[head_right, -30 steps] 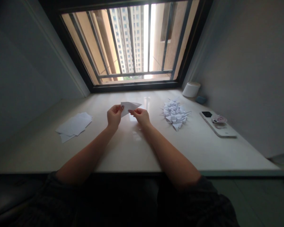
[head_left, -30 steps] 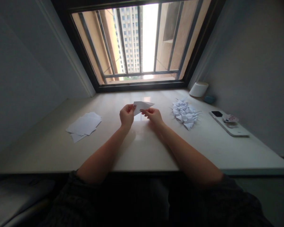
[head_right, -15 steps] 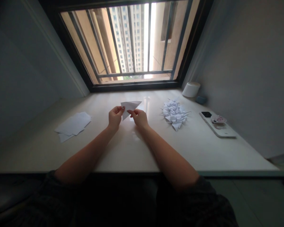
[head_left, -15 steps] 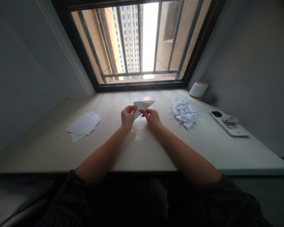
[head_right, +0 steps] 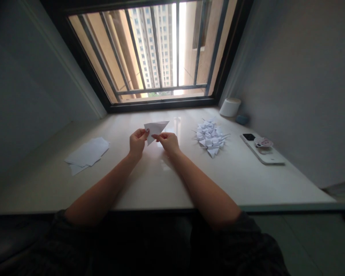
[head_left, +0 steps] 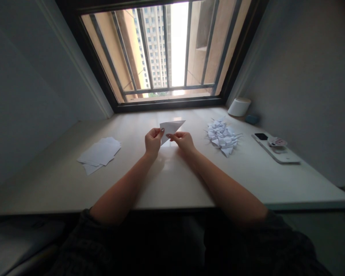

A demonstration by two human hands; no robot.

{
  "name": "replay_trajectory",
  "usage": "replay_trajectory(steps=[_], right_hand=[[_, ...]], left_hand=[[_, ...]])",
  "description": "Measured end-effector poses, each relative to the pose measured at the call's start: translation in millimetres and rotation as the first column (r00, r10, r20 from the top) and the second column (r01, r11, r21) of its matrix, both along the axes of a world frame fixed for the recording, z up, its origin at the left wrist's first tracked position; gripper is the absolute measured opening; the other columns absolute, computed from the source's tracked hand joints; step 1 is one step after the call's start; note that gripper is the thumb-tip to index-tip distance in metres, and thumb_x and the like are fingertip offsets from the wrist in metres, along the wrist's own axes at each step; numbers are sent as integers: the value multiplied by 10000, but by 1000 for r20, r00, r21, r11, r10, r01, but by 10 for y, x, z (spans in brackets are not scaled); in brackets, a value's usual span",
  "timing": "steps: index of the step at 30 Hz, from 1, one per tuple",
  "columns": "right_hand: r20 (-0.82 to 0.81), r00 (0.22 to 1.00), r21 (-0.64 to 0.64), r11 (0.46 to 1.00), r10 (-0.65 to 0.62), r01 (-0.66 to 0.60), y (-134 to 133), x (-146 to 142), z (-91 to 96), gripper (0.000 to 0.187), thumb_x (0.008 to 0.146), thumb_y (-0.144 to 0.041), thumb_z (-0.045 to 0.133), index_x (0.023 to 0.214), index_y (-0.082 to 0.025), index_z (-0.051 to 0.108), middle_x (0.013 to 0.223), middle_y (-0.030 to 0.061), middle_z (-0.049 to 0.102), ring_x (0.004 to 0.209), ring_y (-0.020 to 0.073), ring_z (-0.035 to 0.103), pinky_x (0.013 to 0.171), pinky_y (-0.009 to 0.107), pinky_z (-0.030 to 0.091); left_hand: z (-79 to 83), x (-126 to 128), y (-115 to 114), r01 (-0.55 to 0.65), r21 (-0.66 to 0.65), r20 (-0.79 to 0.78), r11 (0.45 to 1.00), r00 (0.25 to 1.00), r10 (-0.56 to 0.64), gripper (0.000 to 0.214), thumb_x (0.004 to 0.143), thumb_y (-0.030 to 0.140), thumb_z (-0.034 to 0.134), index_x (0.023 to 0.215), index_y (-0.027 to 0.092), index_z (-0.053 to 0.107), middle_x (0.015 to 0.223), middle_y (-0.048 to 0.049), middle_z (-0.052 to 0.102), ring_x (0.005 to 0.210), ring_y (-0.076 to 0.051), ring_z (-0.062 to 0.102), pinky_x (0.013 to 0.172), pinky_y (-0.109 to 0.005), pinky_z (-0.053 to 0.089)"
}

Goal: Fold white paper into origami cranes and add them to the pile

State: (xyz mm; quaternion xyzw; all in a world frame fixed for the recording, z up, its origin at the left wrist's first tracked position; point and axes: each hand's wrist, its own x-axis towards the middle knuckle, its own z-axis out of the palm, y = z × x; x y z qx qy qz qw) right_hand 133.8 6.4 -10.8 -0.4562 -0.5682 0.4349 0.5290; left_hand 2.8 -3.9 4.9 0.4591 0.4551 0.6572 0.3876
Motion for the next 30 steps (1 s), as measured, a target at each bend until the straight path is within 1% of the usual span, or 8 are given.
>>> replay_trajectory(steps=[5, 9, 13, 16, 19, 24, 27, 30], right_hand=[[-158, 987, -60, 998, -43, 33, -7, 8, 49, 409, 573, -594, 722, 583, -190, 657, 618, 25, 639, 617, 138, 530, 593, 272, 403], [-180, 983, -58, 998, -29, 19, -3, 30, 36, 394, 577, -581, 727, 584, -191, 669, 622, 26, 635, 626, 137, 530, 594, 274, 394], [-207, 978, -63, 998, -34, 22, -1, 34, 30, 394, 583, -582, 722, 594, -191, 668, 643, 31, 642, 643, 140, 537, 603, 274, 393], [-218, 975, -82, 996, -49, 32, 3, 38, 38, 419, 583, -606, 704, 612, -191, 659, 664, 33, 645, 660, 140, 543, 610, 269, 399], [-240, 970, -113, 993, -42, 15, 6, 39, 36, 431, 575, -613, 708, 621, -188, 653, 664, 29, 630, 656, 134, 539, 596, 256, 396], [-306, 951, -159, 987, -50, 1, 32, 47, 17, 454, 530, -615, 751, 604, -184, 633, 614, 13, 574, 616, 126, 519, 566, 251, 396], [-356, 921, -217, 973, -159, 84, 79, 87, 13, 465, 510, -620, 765, 613, -189, 623, 609, 15, 567, 606, 134, 519, 547, 261, 400], [-411, 863, -259, 945, -295, 200, 136, 134, -8, 441, 550, -619, 744, 629, -203, 622, 593, 4, 553, 609, 140, 527, 530, 265, 398]], left_hand=[[-8, -9, 13, 2, -7, -22, 1000, 1000, -2, 270, 661, 430, 733, 696, 174, 653, 711, -23, 660, 653, -133, 569, 633, -253, 416], [16, -4, -6, 18, -28, -21, 999, 1000, -18, 257, 694, 420, 710, 729, 172, 655, 701, -23, 652, 648, -142, 577, 630, -263, 419], [43, 15, -33, 104, -67, 1, 992, 995, -104, 321, 716, 473, 690, 794, 163, 660, 695, -33, 653, 624, -145, 575, 613, -267, 423], [19, 26, -41, 181, -102, -57, 978, 981, -187, 388, 664, 513, 733, 810, 157, 682, 741, -58, 685, 672, -158, 597, 642, -268, 427], [-16, 20, -47, 198, -135, -147, 971, 965, -217, 401, 589, 516, 783, 756, 159, 710, 759, -74, 706, 701, -170, 605, 668, -276, 422], [9, 5, -67, 225, -203, -142, 953, 956, -256, 384, 551, 511, 803, 698, 165, 726, 751, -101, 720, 696, -189, 622, 674, -300, 418], [29, 14, -76, 242, -225, -137, 944, 951, -276, 380, 530, 493, 817, 688, 159, 727, 746, -107, 719, 699, -193, 623, 683, -305, 416], [20, 27, -79, 258, -263, -144, 930, 942, -302, 392, 521, 491, 817, 701, 156, 724, 770, -103, 726, 714, -191, 625, 685, -300, 411]])
